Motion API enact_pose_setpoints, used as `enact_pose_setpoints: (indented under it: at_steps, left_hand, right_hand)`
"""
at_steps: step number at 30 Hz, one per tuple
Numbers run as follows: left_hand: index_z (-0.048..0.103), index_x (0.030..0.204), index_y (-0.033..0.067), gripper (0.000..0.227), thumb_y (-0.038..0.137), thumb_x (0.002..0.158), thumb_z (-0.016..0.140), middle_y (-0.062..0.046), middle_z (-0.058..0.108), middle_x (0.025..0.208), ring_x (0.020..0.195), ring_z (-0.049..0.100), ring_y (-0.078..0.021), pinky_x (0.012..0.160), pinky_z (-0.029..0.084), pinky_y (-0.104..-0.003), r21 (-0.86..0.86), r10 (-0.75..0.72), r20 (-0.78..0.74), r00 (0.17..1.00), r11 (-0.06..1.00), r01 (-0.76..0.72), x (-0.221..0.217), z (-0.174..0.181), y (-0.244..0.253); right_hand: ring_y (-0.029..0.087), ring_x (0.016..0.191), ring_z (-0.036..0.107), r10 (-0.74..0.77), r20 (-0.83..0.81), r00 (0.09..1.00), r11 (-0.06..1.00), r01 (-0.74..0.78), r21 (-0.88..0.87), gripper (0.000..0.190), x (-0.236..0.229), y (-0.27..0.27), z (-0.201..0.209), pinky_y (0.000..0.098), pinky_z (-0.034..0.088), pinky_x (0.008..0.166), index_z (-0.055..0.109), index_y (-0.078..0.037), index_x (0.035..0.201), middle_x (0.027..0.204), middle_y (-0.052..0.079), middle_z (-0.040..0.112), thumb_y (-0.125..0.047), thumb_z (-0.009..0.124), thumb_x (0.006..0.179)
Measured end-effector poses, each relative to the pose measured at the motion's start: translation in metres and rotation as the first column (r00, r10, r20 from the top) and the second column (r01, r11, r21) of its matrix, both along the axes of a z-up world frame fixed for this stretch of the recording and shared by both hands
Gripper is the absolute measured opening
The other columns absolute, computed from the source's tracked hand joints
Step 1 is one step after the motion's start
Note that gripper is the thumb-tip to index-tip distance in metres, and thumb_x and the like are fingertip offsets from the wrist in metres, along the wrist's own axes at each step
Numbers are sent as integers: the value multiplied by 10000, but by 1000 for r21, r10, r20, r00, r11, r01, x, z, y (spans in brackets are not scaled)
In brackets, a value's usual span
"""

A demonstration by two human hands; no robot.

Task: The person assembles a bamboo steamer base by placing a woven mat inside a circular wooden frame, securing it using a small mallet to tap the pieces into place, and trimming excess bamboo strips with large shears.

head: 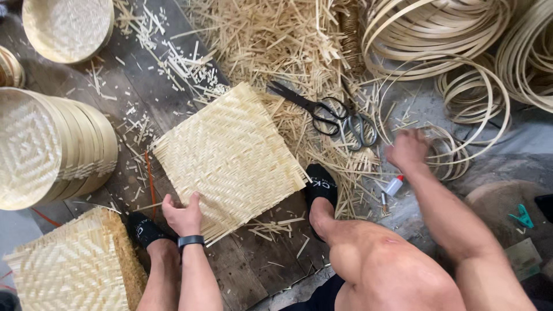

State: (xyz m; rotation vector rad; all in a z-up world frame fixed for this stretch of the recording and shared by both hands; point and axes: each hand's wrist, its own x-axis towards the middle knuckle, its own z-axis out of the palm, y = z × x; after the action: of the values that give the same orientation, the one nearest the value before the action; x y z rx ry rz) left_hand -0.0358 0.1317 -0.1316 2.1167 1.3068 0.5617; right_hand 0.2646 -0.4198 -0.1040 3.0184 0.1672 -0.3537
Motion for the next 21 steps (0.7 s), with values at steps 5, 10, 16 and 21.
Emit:
enact_pose_setpoints:
  at_steps: [5,10,16,21]
  left_hand:
    - [428,1486,-12,860,228,793,877,-310,357,1548,1464,330,-462,1190,294,-571,291,-17,9,1000,957,13,15,52,-32]
    - [429,1507,3,782,176,874,855,-300,339,1589,1504,321,-461,1243,298,-582,455,-132,140,981,889,55,22,100,-36]
    - [479,1467,24,645,164,931,809,-209,472,1510,1413,502,-354,1143,514,-460,318,-256,364,896,938,139,48,165,-63]
    - [647,1421,-22,455,232,1062,762,-165,681,1241,1130,672,-231,1064,527,-401,-68,-399,586,705,843,534,82,182,-89]
  right_hand:
    - [289,1130,665,191,70,979,982,-190,-12,204,-27,-59,-15,503,476,1056,740,-133,1013,1098,89,718,-303,648,947]
    - [367,883,690,172,356,918,920,-279,276,82,-45,-46,64,505,543,776,659,-100,950,954,142,706,-181,652,947]
    - [359,846,683,198,474,858,719,-456,525,69,-67,-12,218,448,555,710,665,-77,995,987,152,706,-133,648,959]
    - [197,675,483,133,455,881,161,-472,867,275,-43,23,321,356,424,632,507,-84,904,786,69,513,-223,468,1138]
